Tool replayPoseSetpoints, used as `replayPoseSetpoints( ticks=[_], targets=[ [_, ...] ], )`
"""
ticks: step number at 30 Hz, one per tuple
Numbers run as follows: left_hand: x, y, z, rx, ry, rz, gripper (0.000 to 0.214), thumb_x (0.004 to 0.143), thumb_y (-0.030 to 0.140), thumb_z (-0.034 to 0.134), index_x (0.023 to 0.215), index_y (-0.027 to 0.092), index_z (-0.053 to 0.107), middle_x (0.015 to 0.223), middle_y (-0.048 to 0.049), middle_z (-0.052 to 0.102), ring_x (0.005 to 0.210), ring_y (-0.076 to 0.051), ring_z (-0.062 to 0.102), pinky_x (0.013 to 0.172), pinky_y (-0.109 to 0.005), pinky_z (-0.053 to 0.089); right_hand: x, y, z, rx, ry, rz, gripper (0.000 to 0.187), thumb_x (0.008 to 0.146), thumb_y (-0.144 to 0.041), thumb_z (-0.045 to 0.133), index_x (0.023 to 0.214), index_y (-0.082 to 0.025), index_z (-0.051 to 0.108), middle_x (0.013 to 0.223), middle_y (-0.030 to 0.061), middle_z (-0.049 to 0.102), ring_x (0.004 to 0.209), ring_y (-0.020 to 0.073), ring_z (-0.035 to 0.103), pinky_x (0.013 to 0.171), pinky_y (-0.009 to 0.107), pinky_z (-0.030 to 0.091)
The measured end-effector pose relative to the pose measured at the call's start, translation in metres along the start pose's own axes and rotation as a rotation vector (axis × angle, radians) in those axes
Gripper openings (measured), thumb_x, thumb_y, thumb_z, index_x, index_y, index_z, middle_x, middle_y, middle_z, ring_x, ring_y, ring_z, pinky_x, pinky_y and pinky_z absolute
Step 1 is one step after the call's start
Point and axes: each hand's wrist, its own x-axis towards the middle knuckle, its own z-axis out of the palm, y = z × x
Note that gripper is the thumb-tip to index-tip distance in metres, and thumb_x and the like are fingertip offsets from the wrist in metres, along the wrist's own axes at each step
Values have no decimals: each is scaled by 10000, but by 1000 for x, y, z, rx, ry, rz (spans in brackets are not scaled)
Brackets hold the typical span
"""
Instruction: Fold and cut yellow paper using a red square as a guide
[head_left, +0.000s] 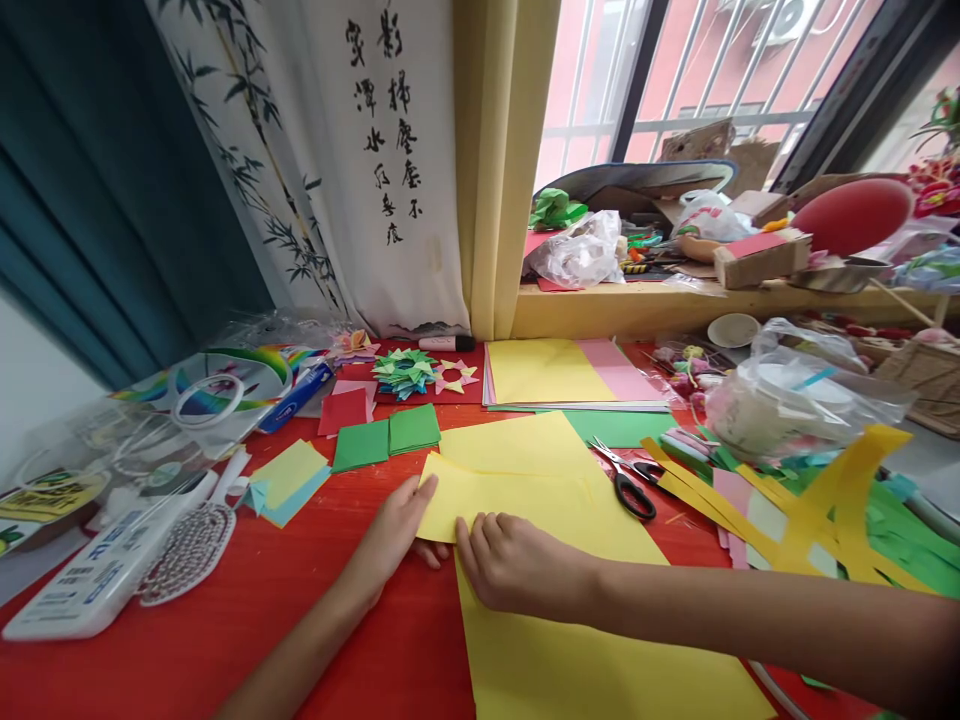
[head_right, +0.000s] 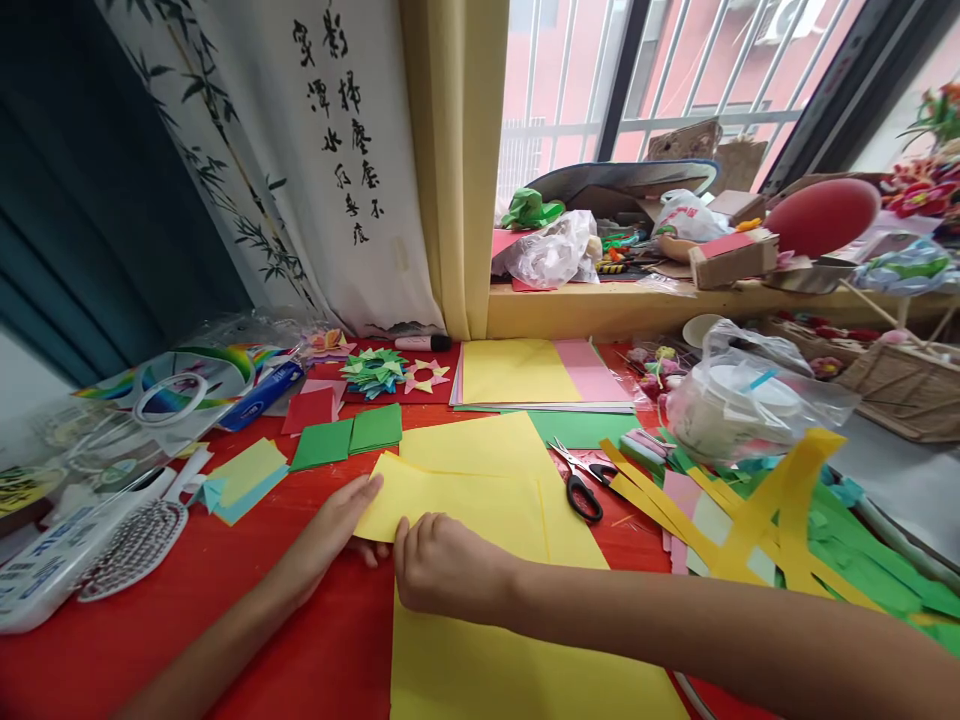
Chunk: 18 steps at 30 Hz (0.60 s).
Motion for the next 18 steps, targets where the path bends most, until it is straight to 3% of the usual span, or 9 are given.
replayPoseSetpoints(
  ticks=[3, 5, 7, 10, 13, 16, 18],
  targets=[
    [2, -5, 0, 39, 13, 44, 366, 731, 436, 540, 935, 144, 455, 552, 14, 585, 413, -135, 561, 355, -228, 454, -1, 4, -1, 124, -34, 107, 203, 840, -82, 405, 875, -50, 602, 656, 87, 601, 565, 164, 554, 453, 276, 417],
    [1, -6, -1, 28, 57, 92, 331, 754, 422, 517, 932, 152, 448, 546, 24, 575, 405, -125, 549, 362, -222, 448, -6, 16, -1, 226, 14, 245, 243, 879, -230, 407, 920, -80, 595, 825, 122, 636, 801, 212, 588, 641, 321, 487],
    [-2, -6, -2, 16, 121, 147, 322, 779, 424, 488, 960, 161, 450, 539, 29, 570, 420, -123, 553, 392, -221, 454, -17, 35, 1, 283, 110, 453, 384, 876, -348, 415, 1115, -66, 517, 1154, 192, 545, 1115, 274, 460, 883, 416, 419],
    [-9, -3, -2, -35, 222, 261, 337, 796, 423, 476, 1033, 186, 438, 654, 10, 603, 516, -134, 594, 457, -230, 478, -41, 66, 10, 481, 260, 812, 606, 815, -442, 492, 1311, -139, 318, 1357, 167, 350, 1282, 293, 249, 1012, 511, 254],
    [-13, -2, 0, -44, 288, 322, 336, 800, 420, 473, 1042, 190, 436, 736, -1, 596, 597, -145, 609, 502, -246, 499, -63, 84, 26, 1019, 430, 1145, 669, 797, -455, 516, 1349, -256, 193, 1392, 106, 307, 1265, 249, 309, 976, 451, 338],
    [-9, -4, 2, 62, 308, 303, 359, 795, 436, 463, 1074, 211, 455, 777, -8, 581, 670, -166, 601, 480, -252, 502, -72, 85, 39, 1591, 407, 1151, 408, 820, -450, 483, 1170, -242, 451, 1212, 90, 527, 1082, 243, 520, 842, 385, 453],
    [-6, -6, 2, 151, 295, 323, 339, 793, 428, 464, 1066, 227, 484, 863, -24, 589, 784, -187, 589, 524, -259, 514, -72, 81, 41, 1770, 437, 1100, 302, 816, -421, 507, 1035, -217, 539, 1069, 73, 615, 953, 226, 590, 782, 356, 475]
  ],
)
